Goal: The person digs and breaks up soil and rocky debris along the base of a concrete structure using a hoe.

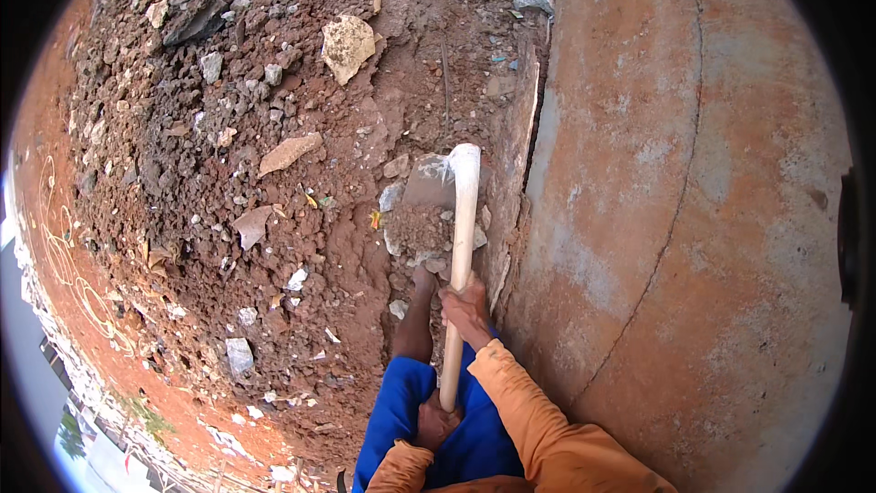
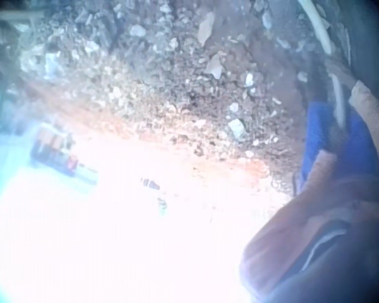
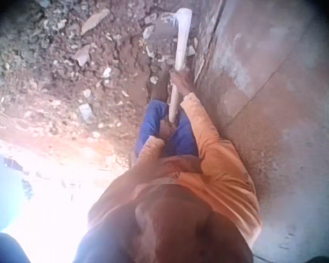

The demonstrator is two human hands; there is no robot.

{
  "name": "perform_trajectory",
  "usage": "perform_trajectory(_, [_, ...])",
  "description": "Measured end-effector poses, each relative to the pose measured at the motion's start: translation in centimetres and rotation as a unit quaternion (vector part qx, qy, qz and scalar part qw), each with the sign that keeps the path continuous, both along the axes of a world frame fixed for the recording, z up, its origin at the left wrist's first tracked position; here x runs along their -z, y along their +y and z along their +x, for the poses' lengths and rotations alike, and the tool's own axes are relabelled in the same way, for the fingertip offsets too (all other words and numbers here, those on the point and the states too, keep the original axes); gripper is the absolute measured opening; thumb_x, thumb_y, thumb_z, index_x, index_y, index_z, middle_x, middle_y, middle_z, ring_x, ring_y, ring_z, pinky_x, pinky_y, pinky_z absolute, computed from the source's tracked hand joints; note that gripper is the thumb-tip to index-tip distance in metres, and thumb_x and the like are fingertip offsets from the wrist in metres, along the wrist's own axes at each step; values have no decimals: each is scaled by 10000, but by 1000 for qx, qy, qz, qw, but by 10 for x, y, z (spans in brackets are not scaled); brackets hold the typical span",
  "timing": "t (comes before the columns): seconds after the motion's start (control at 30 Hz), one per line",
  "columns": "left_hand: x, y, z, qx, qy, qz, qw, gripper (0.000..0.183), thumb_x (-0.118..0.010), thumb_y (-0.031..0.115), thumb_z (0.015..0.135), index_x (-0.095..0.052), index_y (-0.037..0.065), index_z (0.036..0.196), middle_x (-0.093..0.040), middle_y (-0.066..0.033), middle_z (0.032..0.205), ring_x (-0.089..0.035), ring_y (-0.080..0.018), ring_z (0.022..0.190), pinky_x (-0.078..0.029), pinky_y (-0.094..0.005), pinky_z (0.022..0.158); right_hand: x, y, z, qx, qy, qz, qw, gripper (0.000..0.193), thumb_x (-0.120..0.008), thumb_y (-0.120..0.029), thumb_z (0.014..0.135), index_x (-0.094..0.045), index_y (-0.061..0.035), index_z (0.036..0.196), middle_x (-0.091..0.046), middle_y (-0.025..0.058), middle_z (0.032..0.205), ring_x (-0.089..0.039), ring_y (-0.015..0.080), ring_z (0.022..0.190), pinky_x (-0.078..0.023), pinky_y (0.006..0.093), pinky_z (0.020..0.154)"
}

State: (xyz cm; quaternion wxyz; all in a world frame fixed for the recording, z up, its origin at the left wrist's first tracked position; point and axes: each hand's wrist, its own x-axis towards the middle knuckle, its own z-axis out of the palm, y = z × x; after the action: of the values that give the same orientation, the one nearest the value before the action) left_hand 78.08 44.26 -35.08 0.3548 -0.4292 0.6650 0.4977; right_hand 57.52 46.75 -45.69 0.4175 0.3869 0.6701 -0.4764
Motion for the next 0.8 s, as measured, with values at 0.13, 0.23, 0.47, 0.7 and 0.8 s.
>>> perform_trajectory(0.13, [35, 4, -30, -2, 72, 27, 997, 358, -685, 178, 726, -589, -17, 1011, -664, -252, 805, -674, -424, 768, -540, -461, 680, 13, 7, -42, -20, 113, -10, 993, 243, -612, -48, 823, -477, -54, 1024, -474, 22, 608, -490, 128, 399, -416, 280, 337])
perform_trajectory(0.23, [91, -19, -98, -6, 117, 52, 992, 401, -688, 167, 735, -592, -18, 1078, -670, -246, 844, -685, -386, 797, -539, -444, 705, 19, -19, -122, -17, 219, -31, 975, 278, -610, -71, 817, -483, -12, 1057, -517, 83, 682, -534, 185, 505, -446, 317, 445])
perform_trajectory(0.47, [204, -61, -281, -79, 148, 160, 973, 356, -704, 150, 698, -594, 1, 1002, -616, -62, 816, -572, -161, 737, -494, -321, 697, 134, -55, -308, -189, 362, 89, 909, 357, -590, -121, 789, -520, 128, 1035, -638, 267, 809, -657, 328, 574, -544, 413, 524])
perform_trajectory(0.7, [156, -51, -220, 16, 89, 47, 995, 416, -649, 204, 676, -615, 32, 1053, -675, -247, 934, -645, -431, 901, -515, -470, 819, 129, -24, -243, -85, 149, 118, 978, 221, -570, -32, 749, -572, 176, 825, -611, 200, 635, -622, 282, 490, -490, 409, 399])
perform_trajectory(0.8, [141, -39, -182, 13, 105, 44, 993, 428, -645, 208, 665, -609, 26, 1051, -675, -245, 898, -650, -431, 880, -517, -467, 797, 117, -23, -216, -101, 113, 116, 982, 226, -580, -35, 738, -574, 183, 798, -615, 206, 642, -629, 288, 499, -491, 411, 398])
